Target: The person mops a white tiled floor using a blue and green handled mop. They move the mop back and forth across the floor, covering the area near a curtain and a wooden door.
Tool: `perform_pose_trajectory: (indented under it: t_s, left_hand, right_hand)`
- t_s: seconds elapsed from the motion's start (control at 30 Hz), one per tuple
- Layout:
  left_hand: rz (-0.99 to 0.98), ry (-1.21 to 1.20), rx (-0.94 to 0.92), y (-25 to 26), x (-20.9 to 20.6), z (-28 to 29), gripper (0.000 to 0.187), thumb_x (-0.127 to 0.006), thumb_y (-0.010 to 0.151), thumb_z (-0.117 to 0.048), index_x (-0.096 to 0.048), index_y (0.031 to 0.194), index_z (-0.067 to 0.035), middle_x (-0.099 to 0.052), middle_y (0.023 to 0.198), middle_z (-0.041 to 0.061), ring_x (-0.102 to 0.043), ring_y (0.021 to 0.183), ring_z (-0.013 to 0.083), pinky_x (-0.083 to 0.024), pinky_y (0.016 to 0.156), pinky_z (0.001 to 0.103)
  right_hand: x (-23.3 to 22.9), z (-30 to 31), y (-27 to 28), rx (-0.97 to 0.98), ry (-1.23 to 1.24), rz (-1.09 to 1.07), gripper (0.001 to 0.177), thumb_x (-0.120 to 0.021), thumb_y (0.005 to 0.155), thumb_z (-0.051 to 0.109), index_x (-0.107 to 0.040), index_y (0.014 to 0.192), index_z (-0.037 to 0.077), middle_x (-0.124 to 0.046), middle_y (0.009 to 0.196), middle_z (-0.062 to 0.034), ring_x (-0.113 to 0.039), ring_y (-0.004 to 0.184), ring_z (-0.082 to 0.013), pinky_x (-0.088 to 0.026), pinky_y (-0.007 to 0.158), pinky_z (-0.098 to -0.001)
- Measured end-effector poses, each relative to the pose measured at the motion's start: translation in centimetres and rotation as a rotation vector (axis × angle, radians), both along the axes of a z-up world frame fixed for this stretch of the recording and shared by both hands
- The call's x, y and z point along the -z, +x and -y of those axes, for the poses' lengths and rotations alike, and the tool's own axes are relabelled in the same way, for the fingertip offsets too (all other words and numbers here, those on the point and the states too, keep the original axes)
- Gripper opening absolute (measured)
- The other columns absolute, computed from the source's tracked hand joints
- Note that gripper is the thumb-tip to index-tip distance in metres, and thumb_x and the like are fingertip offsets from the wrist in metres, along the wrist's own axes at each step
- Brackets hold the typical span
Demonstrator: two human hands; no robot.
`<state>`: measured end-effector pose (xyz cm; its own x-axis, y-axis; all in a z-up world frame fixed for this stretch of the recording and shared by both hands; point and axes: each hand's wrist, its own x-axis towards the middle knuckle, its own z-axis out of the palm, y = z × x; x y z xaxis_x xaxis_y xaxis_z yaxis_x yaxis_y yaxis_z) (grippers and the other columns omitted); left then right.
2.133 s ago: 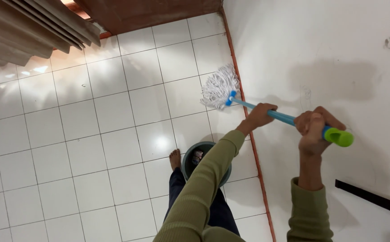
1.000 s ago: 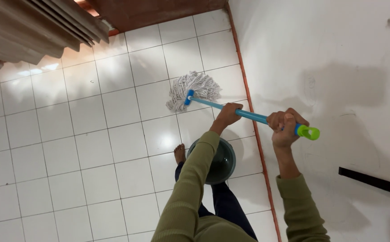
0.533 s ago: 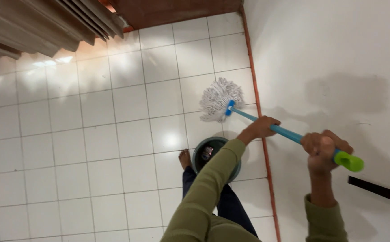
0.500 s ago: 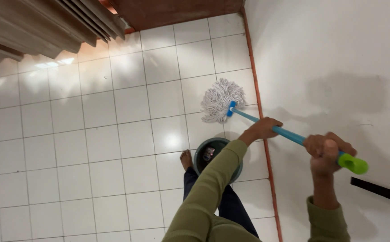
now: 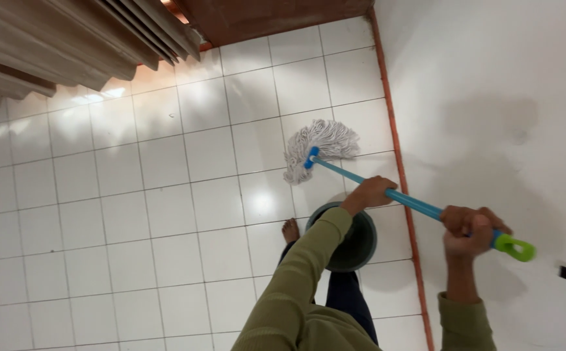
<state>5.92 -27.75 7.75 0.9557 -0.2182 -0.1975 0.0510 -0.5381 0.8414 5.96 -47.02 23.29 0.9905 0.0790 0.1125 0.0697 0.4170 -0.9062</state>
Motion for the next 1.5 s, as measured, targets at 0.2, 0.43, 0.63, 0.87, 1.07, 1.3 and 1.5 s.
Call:
perform_pose_trajectory:
  t_s: [0.2,0.43,0.63,0.87,1.07,1.3,1.5]
  left_hand:
    - [-0.145,0.02,-0.066,-4.5,2.6,-9.5,0.046,-0.072,0.087,-0.02,-0.067,0.131,-0.01,-0.075,0.115,0.018,-0.07,0.112,0.0426,-0.056,0.102,0.057]
    - [-0.185,0.195,-0.232,-10.0,4.8,-18.5,0.014,-0.066,0.079,-0.021,-0.068,0.093,-0.018,-0.075,0.089,0.009,-0.073,0.097,0.0398,-0.06,0.089,0.057]
    - [-0.226,0.187,-0.457,-14.6,7.1,-24.8,0.007,-0.065,0.079,-0.017,-0.063,0.084,-0.021,-0.073,0.082,0.003,-0.074,0.09,0.0341,-0.06,0.084,0.052]
    - [-0.073,0.119,-0.542,-13.6,8.7,-24.0,0.01,-0.066,0.078,-0.012,-0.064,0.087,-0.013,-0.072,0.083,0.015,-0.071,0.086,0.0444,-0.059,0.074,0.057]
    - [0.034,0.154,-0.493,-7.6,9.1,-16.1,0.01,-0.067,0.073,-0.015,-0.065,0.083,-0.015,-0.071,0.078,0.011,-0.071,0.081,0.0435,-0.059,0.071,0.055]
    - [0.13,-0.081,-0.498,-1.2,6.9,-5.2,0.015,-0.07,0.072,-0.014,-0.065,0.086,-0.017,-0.074,0.08,0.006,-0.073,0.082,0.0395,-0.058,0.077,0.05]
    - [0.256,-0.24,-0.419,2.7,0.7,2.9,0.017,-0.07,0.071,-0.012,-0.062,0.084,-0.019,-0.071,0.078,0.009,-0.071,0.083,0.0408,-0.056,0.075,0.052]
  right_hand:
    - [4.6,-8.3,-2.2,-0.155,0.114,0.352,0.044,-0.036,0.103,0.013,-0.036,0.06,0.021,-0.037,0.04,-0.0003,-0.033,0.032,-0.0125,-0.031,0.037,-0.0269]
    - [7.1,-17.9,-6.0,-0.526,0.365,0.137,0.054,-0.038,0.107,0.017,-0.039,0.053,0.02,-0.04,0.047,-0.0009,-0.035,0.044,-0.0168,-0.035,0.049,-0.0285]
    - [7.1,-25.6,-7.2,-0.406,0.192,0.248,0.047,-0.049,0.1,-0.002,-0.043,0.055,0.01,-0.039,0.044,-0.0011,-0.032,0.038,-0.0145,-0.036,0.04,-0.028]
    - [5.5,-25.1,-4.5,-0.473,0.181,0.265,0.05,-0.044,0.102,0.0,-0.041,0.054,0.012,-0.034,0.043,0.0,-0.034,0.034,-0.011,-0.034,0.038,-0.0267]
    - [-0.1,-18.3,-0.4,-0.438,0.059,0.286,0.048,-0.045,0.103,0.006,-0.04,0.056,0.011,-0.036,0.043,-0.0018,-0.037,0.037,-0.0109,-0.034,0.039,-0.0261]
    - [-8.4,-11.3,2.7,-0.357,-0.225,0.433,0.049,-0.047,0.099,0.011,-0.038,0.051,0.011,-0.037,0.037,-0.0019,-0.035,0.031,-0.0099,-0.028,0.034,-0.0235]
    - [-10.9,-5.6,4.2,-0.386,-0.296,0.429,0.052,-0.042,0.1,0.007,-0.037,0.05,0.015,-0.031,0.038,0.0014,-0.027,0.036,-0.0075,-0.027,0.037,-0.0225]
